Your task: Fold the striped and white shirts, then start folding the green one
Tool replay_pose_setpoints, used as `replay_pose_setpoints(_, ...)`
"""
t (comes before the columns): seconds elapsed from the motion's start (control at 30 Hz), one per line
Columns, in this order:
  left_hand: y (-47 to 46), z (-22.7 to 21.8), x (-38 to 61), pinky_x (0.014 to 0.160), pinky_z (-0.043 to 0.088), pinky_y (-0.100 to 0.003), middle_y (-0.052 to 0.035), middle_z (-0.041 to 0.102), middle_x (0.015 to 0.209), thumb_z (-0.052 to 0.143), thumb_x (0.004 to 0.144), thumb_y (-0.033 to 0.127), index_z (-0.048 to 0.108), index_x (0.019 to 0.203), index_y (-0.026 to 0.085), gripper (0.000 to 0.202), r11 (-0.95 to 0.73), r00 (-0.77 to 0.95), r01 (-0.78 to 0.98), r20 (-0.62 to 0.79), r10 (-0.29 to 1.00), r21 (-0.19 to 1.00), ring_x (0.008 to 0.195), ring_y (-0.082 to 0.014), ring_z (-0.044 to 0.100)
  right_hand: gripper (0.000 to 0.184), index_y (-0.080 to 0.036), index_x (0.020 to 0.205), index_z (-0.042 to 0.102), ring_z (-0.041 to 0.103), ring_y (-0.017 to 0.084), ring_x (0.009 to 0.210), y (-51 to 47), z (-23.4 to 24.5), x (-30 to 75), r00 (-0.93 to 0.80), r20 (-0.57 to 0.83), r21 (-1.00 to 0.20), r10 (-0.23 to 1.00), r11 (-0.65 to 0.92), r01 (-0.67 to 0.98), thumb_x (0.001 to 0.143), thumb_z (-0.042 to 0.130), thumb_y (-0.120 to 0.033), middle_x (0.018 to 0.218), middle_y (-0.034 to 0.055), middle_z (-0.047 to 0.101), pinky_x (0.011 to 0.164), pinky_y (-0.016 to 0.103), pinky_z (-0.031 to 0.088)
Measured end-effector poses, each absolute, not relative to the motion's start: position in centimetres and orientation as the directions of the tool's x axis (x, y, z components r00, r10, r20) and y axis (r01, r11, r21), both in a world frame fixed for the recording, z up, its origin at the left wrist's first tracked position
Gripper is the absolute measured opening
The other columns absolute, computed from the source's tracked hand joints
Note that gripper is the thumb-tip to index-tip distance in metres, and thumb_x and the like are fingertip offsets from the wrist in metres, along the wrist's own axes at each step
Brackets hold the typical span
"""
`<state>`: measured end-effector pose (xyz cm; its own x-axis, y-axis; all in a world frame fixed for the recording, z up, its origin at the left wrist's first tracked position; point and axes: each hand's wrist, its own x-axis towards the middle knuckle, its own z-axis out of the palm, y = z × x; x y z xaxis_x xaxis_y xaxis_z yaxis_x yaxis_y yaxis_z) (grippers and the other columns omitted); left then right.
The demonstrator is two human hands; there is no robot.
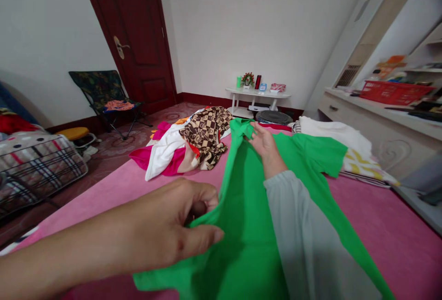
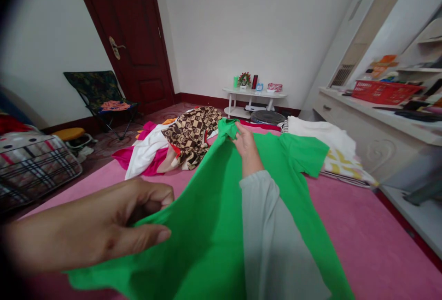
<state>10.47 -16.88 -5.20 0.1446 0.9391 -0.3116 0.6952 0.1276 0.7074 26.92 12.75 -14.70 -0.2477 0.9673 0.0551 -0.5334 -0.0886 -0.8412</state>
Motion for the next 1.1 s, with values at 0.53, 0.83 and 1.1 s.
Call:
replay_pose_setpoints(0.53, -8.4, -9.7, 19.6, 0.048, 0.047, -0.024, 0.0021, 0.059, 0.051, 0.057, 0.075, 0.014, 0.053, 0.055, 0.018, 0.022, -0.229, 0.754, 0.647, -0.655, 0.050, 0.727, 0.046, -0.0155, 0.060, 0.052, -0.017, 0.108, 0.066, 0.061, 0.016, 0.063, 15.6, -20.6, 29.8, 0.135, 0.092, -0.995, 0.987, 0.098, -0.038, 0.056, 0.064, -0.012, 0.075, -0.0025, 0.069, 0.066, 0.032, 0.051)
replay_pose_setpoints(0.83, -2.3, -18.0, 18.3, 0.114, 0.025, -0.045, -0.0171, 0.035, 0.149, 0.040, 0.093, 0.038, 0.043, 0.139, 0.011, 0.053, -0.259, 0.216, 0.936, 0.192, 0.957, 0.239, 0.139, -0.0304, 0.030, 0.035, -0.024, 0.086, 0.077, 0.050, 0.029, 0.120, 14.2, -20.2, 28.3, -0.034, 0.346, -0.792, 0.938, 0.311, 0.525, 0.065, 0.057, -0.005, 0.122, 0.0066, 0.061, 0.107, 0.042, 0.034)
replay_pose_setpoints(1.1, -2.3, -19.8, 18.3, 0.116, 0.014, -0.051, -0.0156, 0.028, 0.154, 0.027, 0.095, 0.048, 0.037, 0.144, 0.011, 0.062, -0.311, 0.269, 0.929, 0.213, 0.939, 0.201, 0.143, -0.0330, 0.020, 0.045, -0.023, 0.117, 0.068, 0.045, 0.034, 0.120, 13.1, -19.6, 26.3, -0.217, 0.485, -0.307, 0.847, 0.397, 0.865, 0.077, 0.052, -0.009, 0.140, 0.0134, 0.043, 0.097, 0.048, 0.039)
